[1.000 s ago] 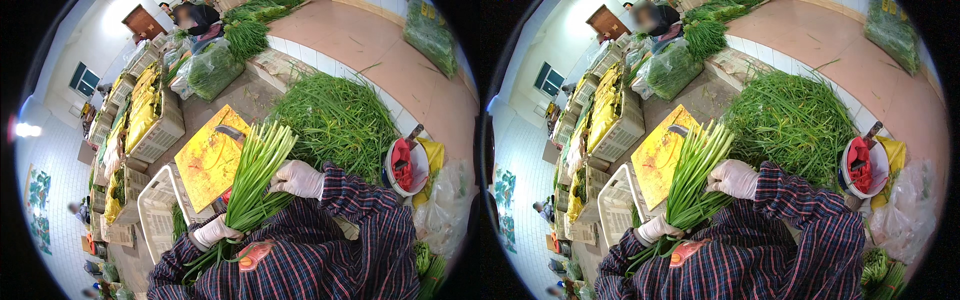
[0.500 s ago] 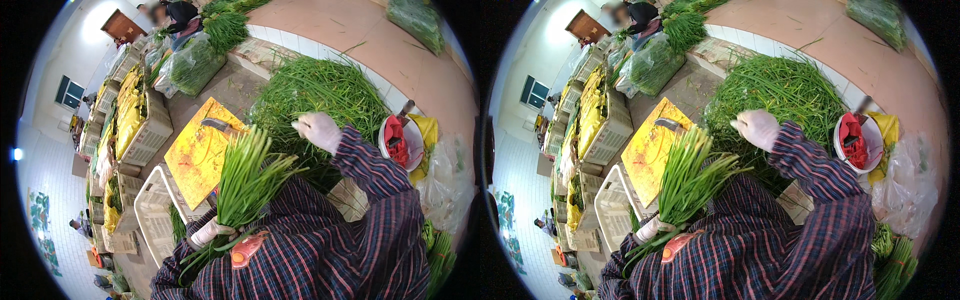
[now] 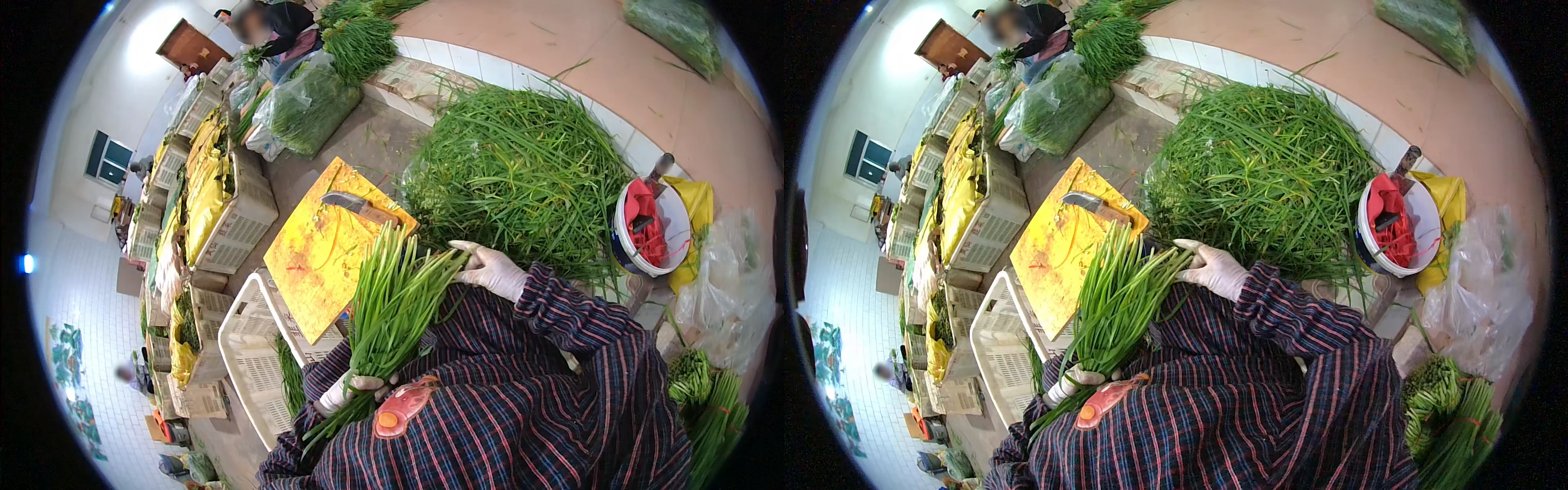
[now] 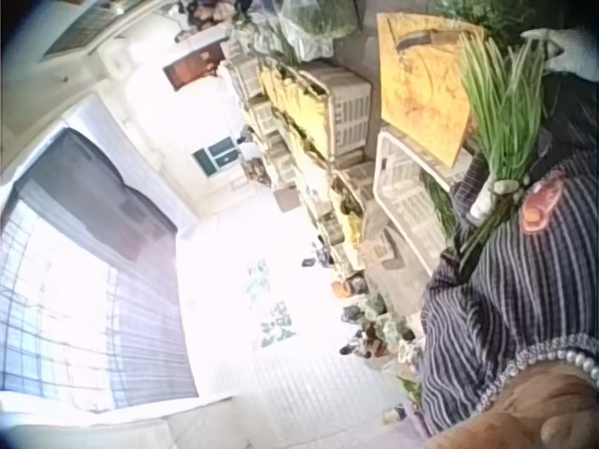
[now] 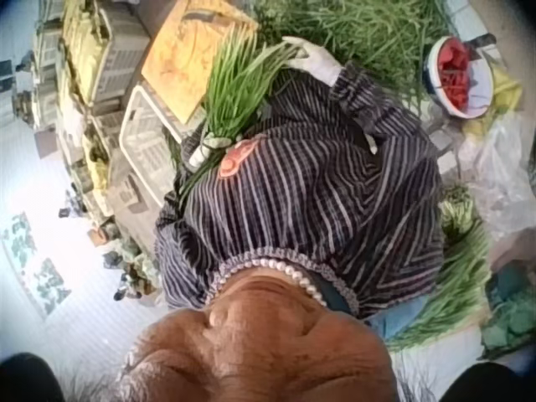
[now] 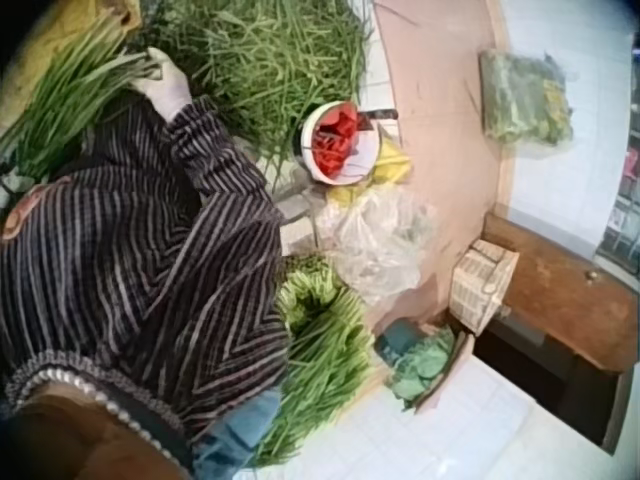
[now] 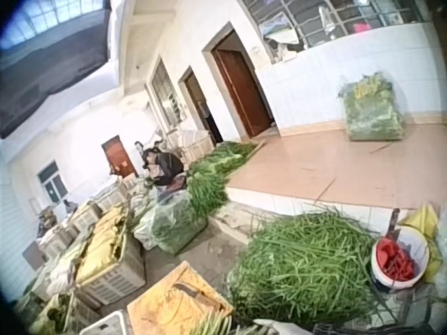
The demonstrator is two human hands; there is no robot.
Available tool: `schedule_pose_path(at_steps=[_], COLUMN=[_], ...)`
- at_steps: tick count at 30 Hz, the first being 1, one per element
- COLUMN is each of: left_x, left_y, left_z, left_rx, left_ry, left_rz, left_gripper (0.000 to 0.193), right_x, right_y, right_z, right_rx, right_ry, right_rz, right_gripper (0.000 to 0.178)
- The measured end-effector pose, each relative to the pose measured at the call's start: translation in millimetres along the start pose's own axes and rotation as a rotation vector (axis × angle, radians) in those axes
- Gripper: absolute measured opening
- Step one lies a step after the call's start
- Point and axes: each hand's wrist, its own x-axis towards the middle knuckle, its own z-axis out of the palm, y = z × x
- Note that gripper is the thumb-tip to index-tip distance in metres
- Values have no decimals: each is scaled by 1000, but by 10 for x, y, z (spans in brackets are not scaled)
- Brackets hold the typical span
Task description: The person sits on the floor and sorts green leafy vegetables from a white basket. They pick up bunches, align them, and place them on a yellow cutting board. The person then uses a knife to trim the ends of the vegetables and places the trimmed bunches back into the basket.
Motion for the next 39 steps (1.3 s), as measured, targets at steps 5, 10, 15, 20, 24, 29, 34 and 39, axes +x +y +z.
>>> schedule_pose_path(at_steps=[5,10,15,20,24,29,34,39], left_x=[99,177,235,259,246,214,113,82], left_y=[-35,-66,-77,-75,-96,-111,-157,-175], left_z=[11,19,22,25,3,-32,-38,-94], left_rx=[-15,-19,-23,-33,-40,-54,-101,-102], left_ry=[-23,-31,-50,-55,-61,-71,-58,-73], left_rz=[-11,-17,-25,-34,-40,-52,-65,-69], left_gripper=[37,37,37,37,37,37,37,38], right_x=[218,182,172,213,255,400,273,229], right_y=[122,128,306,488,326,81,88,395], right_z=[25,64,-44,11,8,-839,-717,-220], right_rx=[350,214,-109,-81,259,-1004,-781,-260], right_ry=[-165,-158,-234,38,188,278,-26,-52], right_rz=[16,-187,-160,-314,-50,38,-152,-73], right_gripper=[53,56,58,17,8,25,59,27])
